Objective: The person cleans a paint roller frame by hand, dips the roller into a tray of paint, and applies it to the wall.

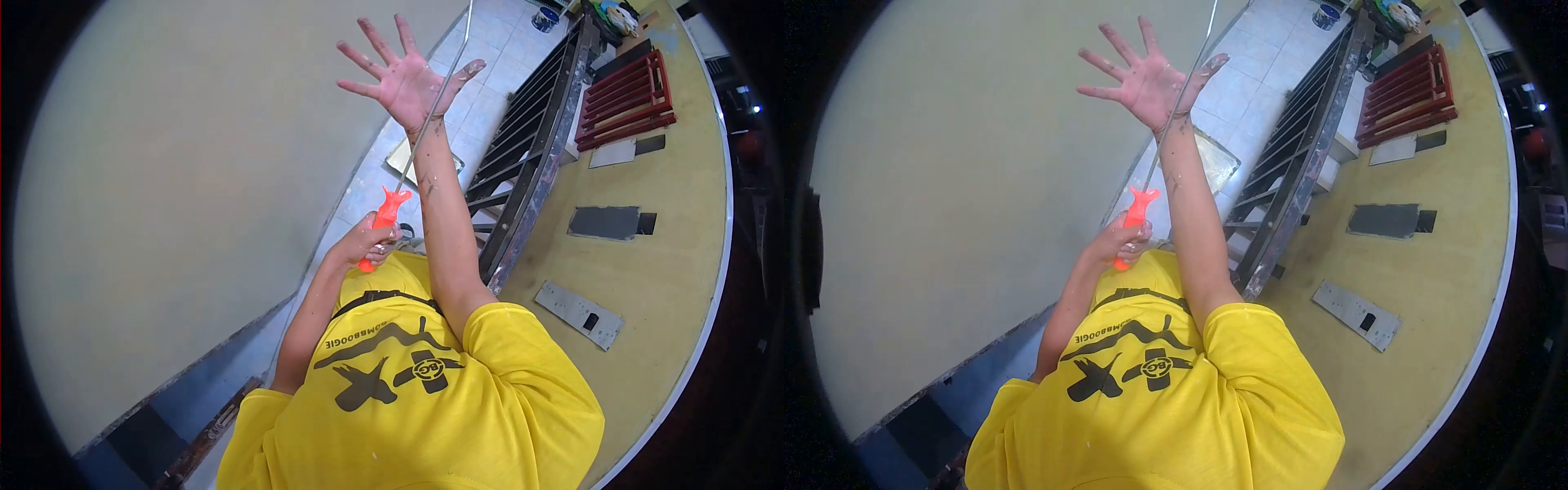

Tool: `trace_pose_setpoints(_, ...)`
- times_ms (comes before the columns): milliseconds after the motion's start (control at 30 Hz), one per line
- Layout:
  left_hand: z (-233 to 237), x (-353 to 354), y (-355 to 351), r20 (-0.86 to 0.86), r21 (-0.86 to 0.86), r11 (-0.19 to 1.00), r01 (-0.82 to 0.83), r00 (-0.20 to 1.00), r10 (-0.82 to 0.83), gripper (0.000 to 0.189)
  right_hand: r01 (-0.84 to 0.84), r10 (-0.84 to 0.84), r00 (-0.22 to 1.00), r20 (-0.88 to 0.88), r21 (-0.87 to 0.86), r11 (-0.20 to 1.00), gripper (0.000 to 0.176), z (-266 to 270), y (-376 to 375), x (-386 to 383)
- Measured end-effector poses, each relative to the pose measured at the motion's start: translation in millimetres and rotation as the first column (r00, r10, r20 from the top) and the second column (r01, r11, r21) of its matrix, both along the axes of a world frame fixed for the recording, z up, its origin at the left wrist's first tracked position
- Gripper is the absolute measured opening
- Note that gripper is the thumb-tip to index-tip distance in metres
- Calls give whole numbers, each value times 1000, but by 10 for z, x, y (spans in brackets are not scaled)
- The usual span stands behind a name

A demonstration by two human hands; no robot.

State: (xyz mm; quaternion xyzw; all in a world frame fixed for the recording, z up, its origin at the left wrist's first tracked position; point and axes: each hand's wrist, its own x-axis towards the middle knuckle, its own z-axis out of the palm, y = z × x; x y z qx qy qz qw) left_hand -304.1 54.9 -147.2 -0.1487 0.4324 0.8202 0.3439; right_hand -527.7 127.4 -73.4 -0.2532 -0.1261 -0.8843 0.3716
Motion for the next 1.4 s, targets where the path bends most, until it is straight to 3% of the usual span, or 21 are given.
trace_pose_setpoints(133,-49,-10,-62,-45,96,993,69,997,-65,19,-12,13,1000,-28,7,1000,129,142,18,56)
trace_pose_setpoints(233,-143,57,-137,-69,32,998,59,996,-57,19,-39,39,995,-92,5,999,132,200,51,44)
trace_pose_setpoints(367,-135,204,-212,-28,-179,981,-71,997,67,19,-30,29,992,-122,-8,1000,124,172,100,-2)
trace_pose_setpoints(467,-70,352,-254,-50,-170,983,-72,997,65,18,-17,15,992,-126,-16,1000,124,149,142,-48)
trace_pose_setpoints(600,89,500,-212,-104,-303,931,-204,978,180,19,76,-64,988,-143,81,994,122,106,163,-71)
trace_pose_setpoints(733,364,567,-188,-159,-274,911,-309,948,274,14,44,-23,991,-128,164,986,121,-9,164,-91)
trace_pose_setpoints(833,483,513,-177,-296,-276,892,-359,914,276,18,18,21,982,-187,204,979,121,-11,100,-64)
trace_pose_setpoints(967,551,304,-147,-393,-544,687,-481,870,298,24,11,60,961,-271,256,967,129,266,-20,103)
trace_pose_setpoints(1000,499,261,-184,-431,-634,607,-479,871,237,24,60,13,977,-214,333,941,88,416,-48,235)
trace_pose_setpoints(1067,382,196,-251,-472,-780,415,-468,876,101,25,-124,208,960,-189,381,916,49,225,-156,138)
trace_pose_setpoints(1100,402,176,-274,-464,-789,409,-459,881,95,24,-210,300,938,-174,402,891,45,110,-196,88)
trace_pose_setpoints(1133,470,162,-293,-455,-798,402,-449,886,87,24,-120,162,986,-31,539,833,50,493,-114,248)
trace_pose_setpoints(1233,443,158,-315,-421,-799,432,-419,902,96,24,-96,161,986,-37,666,740,49,433,-136,199)
trace_pose_setpoints(1400,327,169,-305,-401,-784,472,-403,909,111,26,-65,163,983,-79,687,724,49,480,-105,236)
